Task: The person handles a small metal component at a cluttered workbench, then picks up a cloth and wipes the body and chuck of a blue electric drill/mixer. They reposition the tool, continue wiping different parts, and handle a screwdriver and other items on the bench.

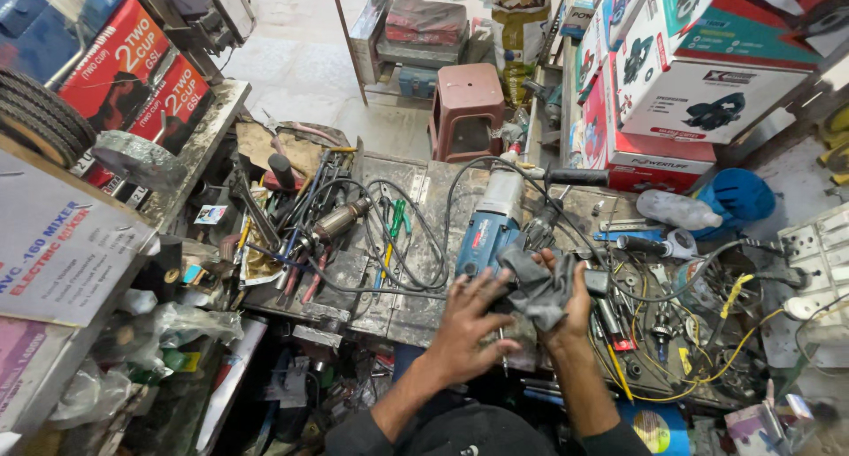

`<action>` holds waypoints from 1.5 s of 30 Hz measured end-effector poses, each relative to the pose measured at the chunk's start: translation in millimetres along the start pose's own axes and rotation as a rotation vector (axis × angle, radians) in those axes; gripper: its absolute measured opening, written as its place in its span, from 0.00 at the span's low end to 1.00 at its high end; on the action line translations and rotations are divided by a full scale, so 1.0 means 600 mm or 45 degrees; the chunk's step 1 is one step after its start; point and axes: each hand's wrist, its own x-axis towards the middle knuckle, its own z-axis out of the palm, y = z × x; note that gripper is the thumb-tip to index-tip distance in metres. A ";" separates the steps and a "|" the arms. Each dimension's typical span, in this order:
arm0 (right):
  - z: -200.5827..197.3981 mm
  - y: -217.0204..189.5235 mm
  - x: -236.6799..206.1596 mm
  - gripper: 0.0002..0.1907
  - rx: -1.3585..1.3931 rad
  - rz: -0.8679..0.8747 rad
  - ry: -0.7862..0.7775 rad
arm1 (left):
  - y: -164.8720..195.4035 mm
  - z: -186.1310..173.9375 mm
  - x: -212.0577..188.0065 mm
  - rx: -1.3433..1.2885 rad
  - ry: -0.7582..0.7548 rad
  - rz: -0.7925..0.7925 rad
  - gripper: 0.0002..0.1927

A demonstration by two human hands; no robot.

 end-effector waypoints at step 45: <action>0.089 0.098 -0.117 0.47 -1.307 -0.960 -0.694 | -0.061 0.244 -0.007 -1.130 0.349 -0.042 0.16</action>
